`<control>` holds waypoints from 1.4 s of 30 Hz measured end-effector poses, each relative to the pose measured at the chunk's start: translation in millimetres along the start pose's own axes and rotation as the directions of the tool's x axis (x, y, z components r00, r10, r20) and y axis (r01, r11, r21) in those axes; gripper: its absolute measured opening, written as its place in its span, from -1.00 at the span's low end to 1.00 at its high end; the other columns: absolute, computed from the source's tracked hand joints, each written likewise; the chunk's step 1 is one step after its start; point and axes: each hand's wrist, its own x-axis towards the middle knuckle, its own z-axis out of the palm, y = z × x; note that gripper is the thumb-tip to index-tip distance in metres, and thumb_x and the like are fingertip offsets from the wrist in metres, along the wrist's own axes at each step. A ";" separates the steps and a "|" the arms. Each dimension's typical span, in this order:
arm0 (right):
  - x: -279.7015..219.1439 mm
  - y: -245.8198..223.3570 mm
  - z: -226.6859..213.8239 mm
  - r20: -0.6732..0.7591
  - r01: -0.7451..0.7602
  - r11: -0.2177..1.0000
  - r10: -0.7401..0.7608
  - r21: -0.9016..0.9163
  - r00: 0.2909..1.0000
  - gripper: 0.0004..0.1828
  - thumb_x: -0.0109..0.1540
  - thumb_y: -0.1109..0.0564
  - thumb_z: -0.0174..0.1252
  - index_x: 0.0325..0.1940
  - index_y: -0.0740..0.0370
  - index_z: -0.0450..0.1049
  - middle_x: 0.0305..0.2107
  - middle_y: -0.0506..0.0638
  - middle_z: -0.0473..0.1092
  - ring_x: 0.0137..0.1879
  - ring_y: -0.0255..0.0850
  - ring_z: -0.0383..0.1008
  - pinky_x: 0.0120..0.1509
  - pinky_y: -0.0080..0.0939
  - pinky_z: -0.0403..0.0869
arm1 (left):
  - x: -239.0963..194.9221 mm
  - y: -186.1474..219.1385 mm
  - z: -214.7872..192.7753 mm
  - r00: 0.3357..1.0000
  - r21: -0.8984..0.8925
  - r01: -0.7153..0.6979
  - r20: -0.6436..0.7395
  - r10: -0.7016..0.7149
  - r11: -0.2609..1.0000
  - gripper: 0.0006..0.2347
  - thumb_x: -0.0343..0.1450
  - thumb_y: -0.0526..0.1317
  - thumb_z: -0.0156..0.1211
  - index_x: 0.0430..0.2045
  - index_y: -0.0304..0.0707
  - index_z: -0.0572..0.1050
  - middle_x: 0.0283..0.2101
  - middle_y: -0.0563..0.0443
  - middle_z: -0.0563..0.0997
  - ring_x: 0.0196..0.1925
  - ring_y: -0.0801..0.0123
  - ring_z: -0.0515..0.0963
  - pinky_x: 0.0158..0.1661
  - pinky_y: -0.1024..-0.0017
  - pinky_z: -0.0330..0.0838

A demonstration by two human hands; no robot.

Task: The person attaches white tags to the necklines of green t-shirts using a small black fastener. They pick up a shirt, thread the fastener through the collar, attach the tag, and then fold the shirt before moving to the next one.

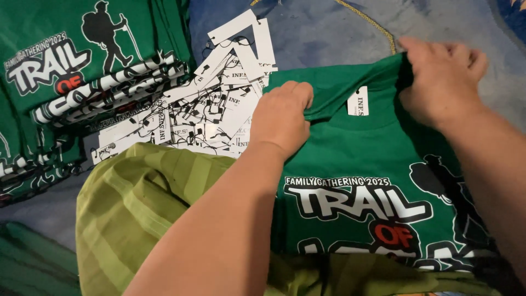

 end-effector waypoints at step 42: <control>-65.2 12.5 -80.3 0.823 -0.862 0.002 0.295 0.507 0.485 -0.71 0.29 0.28 0.13 0.11 0.35 0.48 -0.26 0.32 0.49 -0.28 0.09 0.42 -0.23 0.09 0.39 | -27.2 45.0 -81.0 0.449 -0.450 0.875 0.611 -0.653 0.181 -0.80 0.44 -0.25 0.17 -0.14 -0.40 0.55 -0.42 -0.09 0.60 -0.57 0.36 0.43 -0.52 0.44 0.33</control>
